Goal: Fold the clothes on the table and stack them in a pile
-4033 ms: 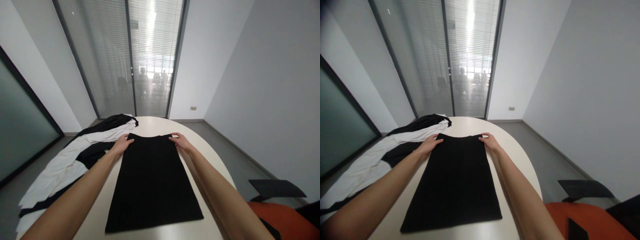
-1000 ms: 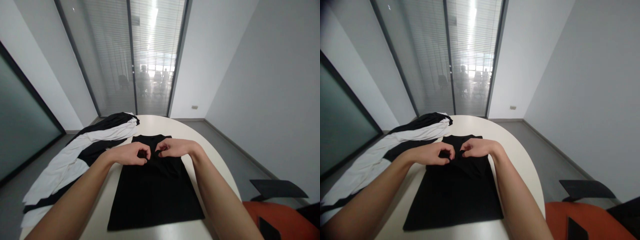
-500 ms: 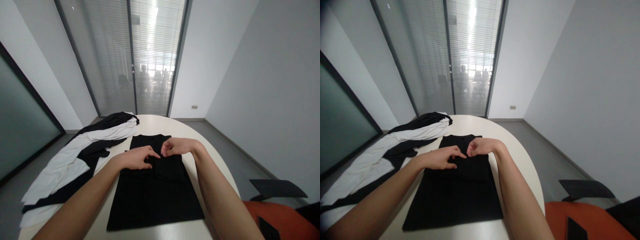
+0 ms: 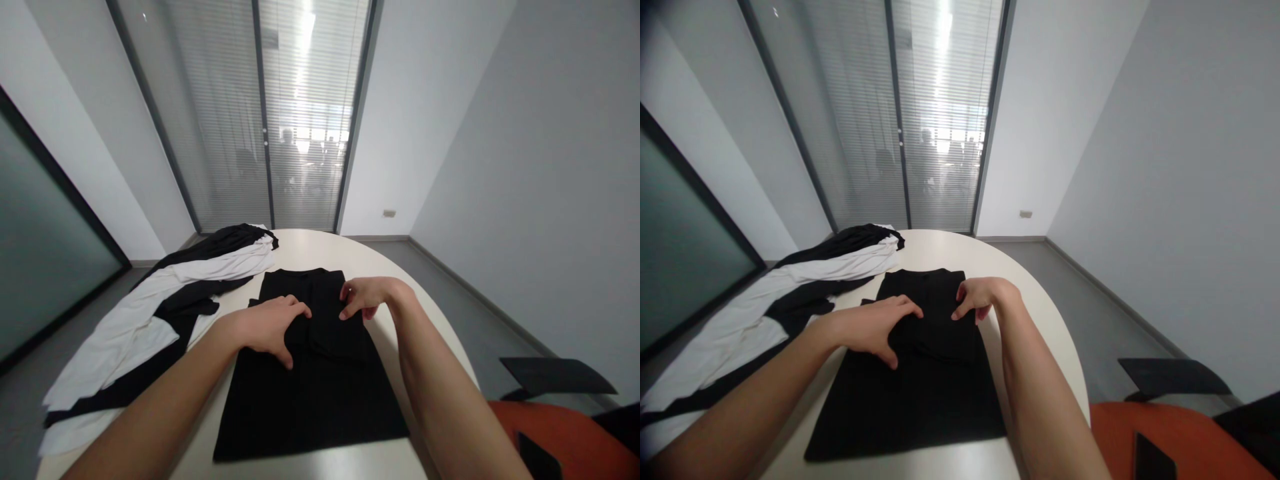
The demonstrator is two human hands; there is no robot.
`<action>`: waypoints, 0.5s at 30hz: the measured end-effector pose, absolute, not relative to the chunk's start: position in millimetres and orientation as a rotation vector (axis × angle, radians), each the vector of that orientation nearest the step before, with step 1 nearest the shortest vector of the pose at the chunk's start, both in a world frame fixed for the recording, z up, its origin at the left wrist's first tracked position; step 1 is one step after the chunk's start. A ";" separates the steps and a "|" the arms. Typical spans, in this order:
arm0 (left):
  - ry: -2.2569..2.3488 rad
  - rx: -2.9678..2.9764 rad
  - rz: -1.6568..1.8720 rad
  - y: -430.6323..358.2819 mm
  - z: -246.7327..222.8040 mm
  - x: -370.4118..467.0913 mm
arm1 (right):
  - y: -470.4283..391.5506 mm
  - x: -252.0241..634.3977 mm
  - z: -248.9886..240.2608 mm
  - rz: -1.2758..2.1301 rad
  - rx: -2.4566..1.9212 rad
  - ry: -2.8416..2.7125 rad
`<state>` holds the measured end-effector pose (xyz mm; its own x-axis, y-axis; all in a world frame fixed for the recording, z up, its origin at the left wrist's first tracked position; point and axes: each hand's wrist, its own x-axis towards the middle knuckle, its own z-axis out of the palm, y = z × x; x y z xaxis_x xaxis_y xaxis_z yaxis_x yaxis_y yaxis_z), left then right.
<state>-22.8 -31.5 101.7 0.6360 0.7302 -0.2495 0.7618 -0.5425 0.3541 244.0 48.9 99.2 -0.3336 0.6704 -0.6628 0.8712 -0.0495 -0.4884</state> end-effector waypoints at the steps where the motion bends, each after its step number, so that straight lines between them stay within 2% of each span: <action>1: 1.190 2.444 -0.111 -32.2 100.5 -21.5 | 48.8 243.5 100.2 -1.316 1.663 2.005; 3: 1.203 2.468 -0.100 -31.8 98.0 -19.6 | 47.6 241.3 104.6 -1.186 1.672 2.043; 7: 1.187 2.492 0.022 -25.4 95.0 -20.3 | 37.7 231.2 121.0 -0.720 1.624 2.311; 13: 1.212 2.502 0.251 -11.3 90.9 -25.0 | 12.3 202.4 139.1 -0.825 1.368 2.455; 15: 1.243 2.502 0.282 -8.7 90.8 -26.2 | 5.8 190.8 139.1 -0.762 1.343 2.416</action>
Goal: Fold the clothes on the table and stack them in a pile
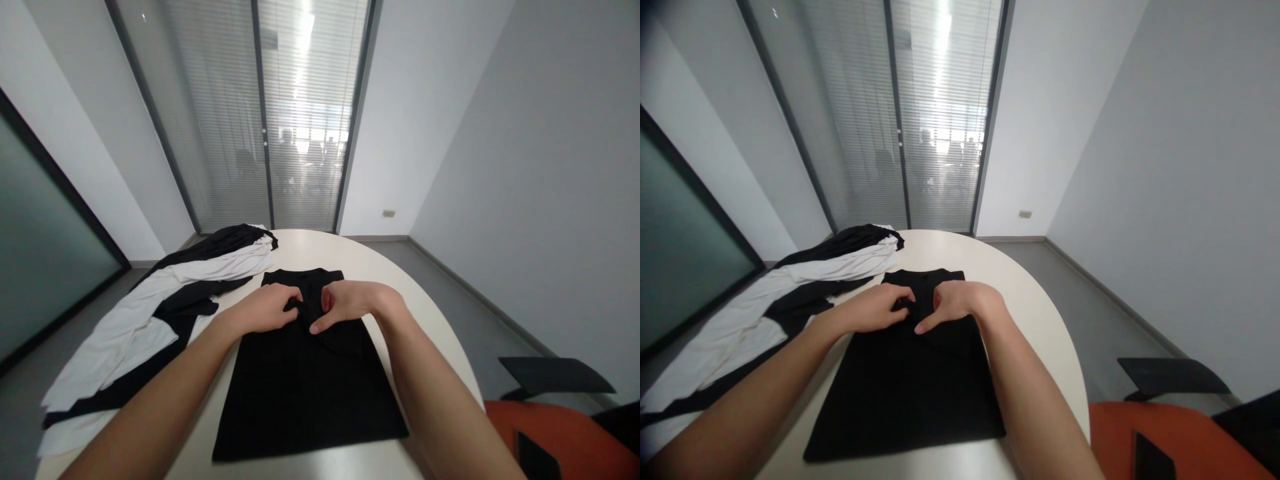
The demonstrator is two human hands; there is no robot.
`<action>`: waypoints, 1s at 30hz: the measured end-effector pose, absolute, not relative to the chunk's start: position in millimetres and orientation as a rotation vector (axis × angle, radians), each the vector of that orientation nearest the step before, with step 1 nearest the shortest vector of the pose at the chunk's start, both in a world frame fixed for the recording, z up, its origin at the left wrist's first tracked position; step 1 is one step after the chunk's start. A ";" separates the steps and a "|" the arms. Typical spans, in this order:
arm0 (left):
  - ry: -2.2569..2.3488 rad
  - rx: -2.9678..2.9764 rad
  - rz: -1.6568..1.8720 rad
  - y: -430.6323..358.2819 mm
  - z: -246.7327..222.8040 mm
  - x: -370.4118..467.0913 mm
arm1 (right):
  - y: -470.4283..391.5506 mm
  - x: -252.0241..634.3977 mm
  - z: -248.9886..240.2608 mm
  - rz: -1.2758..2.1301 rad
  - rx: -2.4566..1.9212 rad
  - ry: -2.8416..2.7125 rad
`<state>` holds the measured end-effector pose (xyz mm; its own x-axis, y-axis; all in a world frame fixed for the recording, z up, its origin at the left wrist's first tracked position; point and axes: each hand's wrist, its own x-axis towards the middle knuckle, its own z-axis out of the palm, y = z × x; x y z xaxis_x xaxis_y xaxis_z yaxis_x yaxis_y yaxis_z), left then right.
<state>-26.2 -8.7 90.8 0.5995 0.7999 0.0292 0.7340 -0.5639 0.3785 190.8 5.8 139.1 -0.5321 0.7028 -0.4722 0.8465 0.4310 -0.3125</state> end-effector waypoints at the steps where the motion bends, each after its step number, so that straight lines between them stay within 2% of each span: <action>1: 1.259 2.497 0.282 -8.0 91.0 -27.0 | 3.0 185.0 138.1 -0.705 1.341 2.398; 7: 1.242 2.443 0.069 -9.2 94.2 -30.6 | -10.6 155.1 128.6 -0.434 1.347 2.288; 12: 1.286 2.482 -0.150 -16.8 94.0 -25.2 | -19.6 139.9 120.9 -0.333 1.391 2.283; 17: 1.340 2.564 -0.210 -20.7 93.1 -22.2 | -19.0 141.4 117.8 -0.315 1.405 2.317; 21: 1.364 2.577 -0.082 -18.8 98.0 -25.9 | -7.7 161.4 124.7 -0.294 1.389 2.474; 26: 1.691 2.575 0.217 -10.2 99.1 -29.6 | 14.0 181.3 122.1 -0.043 1.629 2.721; 30: 1.885 2.457 0.280 4.6 87.8 -41.3 | 30.3 195.5 110.3 -0.193 1.727 2.699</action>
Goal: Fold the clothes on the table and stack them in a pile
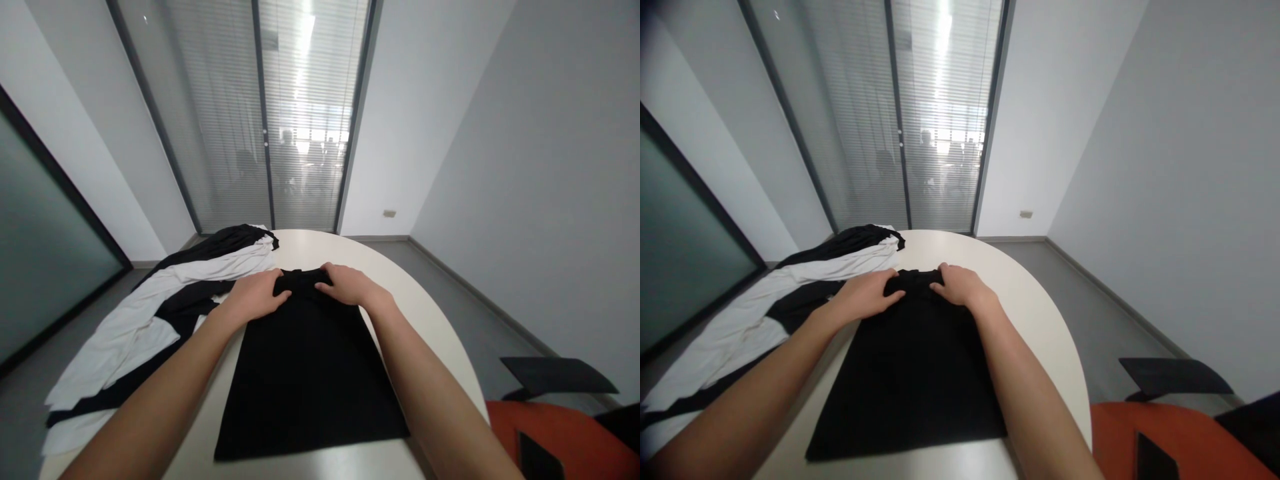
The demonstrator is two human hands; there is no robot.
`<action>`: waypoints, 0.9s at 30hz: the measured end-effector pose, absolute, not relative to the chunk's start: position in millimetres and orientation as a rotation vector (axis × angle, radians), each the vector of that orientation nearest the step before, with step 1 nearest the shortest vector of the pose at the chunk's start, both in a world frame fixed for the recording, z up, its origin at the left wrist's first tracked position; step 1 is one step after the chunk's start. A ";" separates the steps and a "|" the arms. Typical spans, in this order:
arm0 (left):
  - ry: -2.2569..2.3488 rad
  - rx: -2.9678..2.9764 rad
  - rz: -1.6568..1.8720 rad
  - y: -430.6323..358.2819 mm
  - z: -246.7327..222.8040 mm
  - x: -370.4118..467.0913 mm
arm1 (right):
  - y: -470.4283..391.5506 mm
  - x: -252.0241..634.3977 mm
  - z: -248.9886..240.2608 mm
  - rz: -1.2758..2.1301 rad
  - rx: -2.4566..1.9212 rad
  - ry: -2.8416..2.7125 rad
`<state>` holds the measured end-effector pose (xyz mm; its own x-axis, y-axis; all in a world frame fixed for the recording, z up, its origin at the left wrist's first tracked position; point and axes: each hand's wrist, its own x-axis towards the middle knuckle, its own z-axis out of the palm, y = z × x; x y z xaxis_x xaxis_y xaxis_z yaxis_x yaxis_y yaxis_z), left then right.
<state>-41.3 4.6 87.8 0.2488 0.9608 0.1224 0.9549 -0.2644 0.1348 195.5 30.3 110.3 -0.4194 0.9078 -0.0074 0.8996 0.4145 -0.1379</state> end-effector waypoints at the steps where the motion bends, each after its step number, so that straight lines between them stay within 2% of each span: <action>1: 1.899 2.418 0.263 8.7 84.4 -45.8 | 33.5 200.4 108.6 0.249 -1.690 -2.577; 6: 1.807 2.346 0.333 24.0 74.8 -63.7 | 39.5 220.7 112.0 0.591 -1.720 -2.653; 8: 1.771 2.325 0.430 26.9 74.6 -65.3 | 38.1 220.7 116.0 0.616 -1.697 -2.721; 10: 1.781 2.300 0.613 29.5 73.1 -64.8 | 36.9 215.9 117.8 0.462 -1.702 -2.717; 13: 1.820 2.221 0.960 35.7 63.1 -65.4 | 39.6 207.6 111.9 0.042 -1.683 -2.475; 16: 1.909 1.994 0.964 45.3 45.0 -71.8 | 48.6 208.9 96.3 -0.092 -1.736 -2.214; 21: 1.837 1.671 0.853 58.1 23.9 -86.5 | 68.9 232.4 71.8 0.313 -2.020 -2.080; 27: 1.620 1.703 0.861 57.0 22.9 -89.0 | 83.8 242.5 58.8 0.587 -1.903 -2.030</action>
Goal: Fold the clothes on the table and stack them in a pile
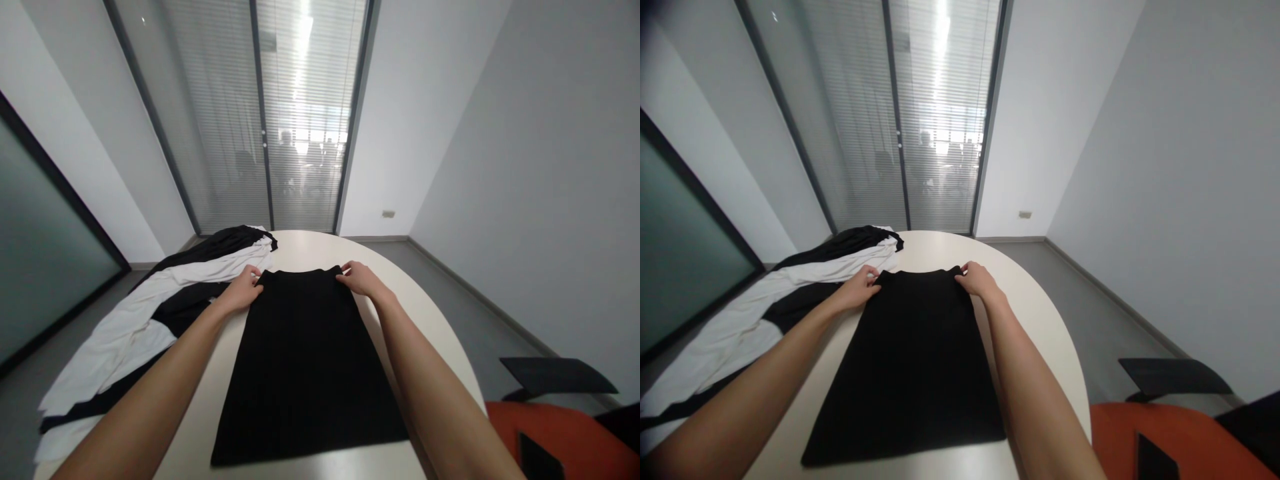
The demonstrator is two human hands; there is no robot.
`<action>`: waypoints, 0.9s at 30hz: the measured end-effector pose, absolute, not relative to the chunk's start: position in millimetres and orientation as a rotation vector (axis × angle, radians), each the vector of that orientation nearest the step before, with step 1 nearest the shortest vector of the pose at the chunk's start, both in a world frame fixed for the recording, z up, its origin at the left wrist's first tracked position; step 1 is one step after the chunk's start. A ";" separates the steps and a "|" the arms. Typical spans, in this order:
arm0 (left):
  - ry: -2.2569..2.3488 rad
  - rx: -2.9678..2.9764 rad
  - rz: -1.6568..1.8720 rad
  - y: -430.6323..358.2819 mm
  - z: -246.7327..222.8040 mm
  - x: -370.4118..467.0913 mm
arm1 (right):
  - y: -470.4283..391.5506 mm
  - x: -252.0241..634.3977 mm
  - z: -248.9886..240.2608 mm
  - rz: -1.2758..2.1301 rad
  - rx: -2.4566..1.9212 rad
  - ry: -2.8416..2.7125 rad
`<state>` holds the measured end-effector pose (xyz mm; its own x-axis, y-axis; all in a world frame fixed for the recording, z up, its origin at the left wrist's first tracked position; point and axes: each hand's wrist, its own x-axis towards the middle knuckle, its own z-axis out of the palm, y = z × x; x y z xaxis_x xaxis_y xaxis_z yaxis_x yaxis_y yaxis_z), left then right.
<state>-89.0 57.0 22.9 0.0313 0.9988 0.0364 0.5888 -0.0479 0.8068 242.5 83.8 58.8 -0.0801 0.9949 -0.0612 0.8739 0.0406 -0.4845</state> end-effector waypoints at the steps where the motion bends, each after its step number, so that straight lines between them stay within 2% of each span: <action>1: 1.602 1.717 0.884 57.0 24.2 -89.0 | 85.2 242.6 56.7 0.615 -1.877 -1.995; 6: 1.576 1.813 1.026 62.6 34.3 -91.9 | 94.0 247.6 46.6 0.766 -1.703 -1.845; 10: 1.597 1.867 1.174 67.7 30.4 -93.4 | 103.4 250.3 35.1 0.660 -1.520 -1.720; 16: 1.566 1.883 1.018 66.7 5.4 -89.6 | 108.8 250.5 13.2 0.686 -1.626 -1.797; 20: 1.538 1.917 1.017 65.8 4.4 -87.3 | 111.4 248.7 9.4 0.722 -1.539 -1.748; 24: 1.543 1.933 1.083 66.5 4.1 -85.2 | 114.2 244.4 8.5 0.631 -1.360 -1.753; 27: 1.617 1.929 1.054 67.5 0.1 -83.5 | 112.9 242.4 5.6 0.571 -1.495 -1.709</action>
<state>-83.5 67.5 0.1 0.0412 0.9574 0.2859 0.6478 -0.2435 0.7218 242.4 112.9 5.6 -0.0052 0.9657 0.2596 0.6157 0.2077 -0.7601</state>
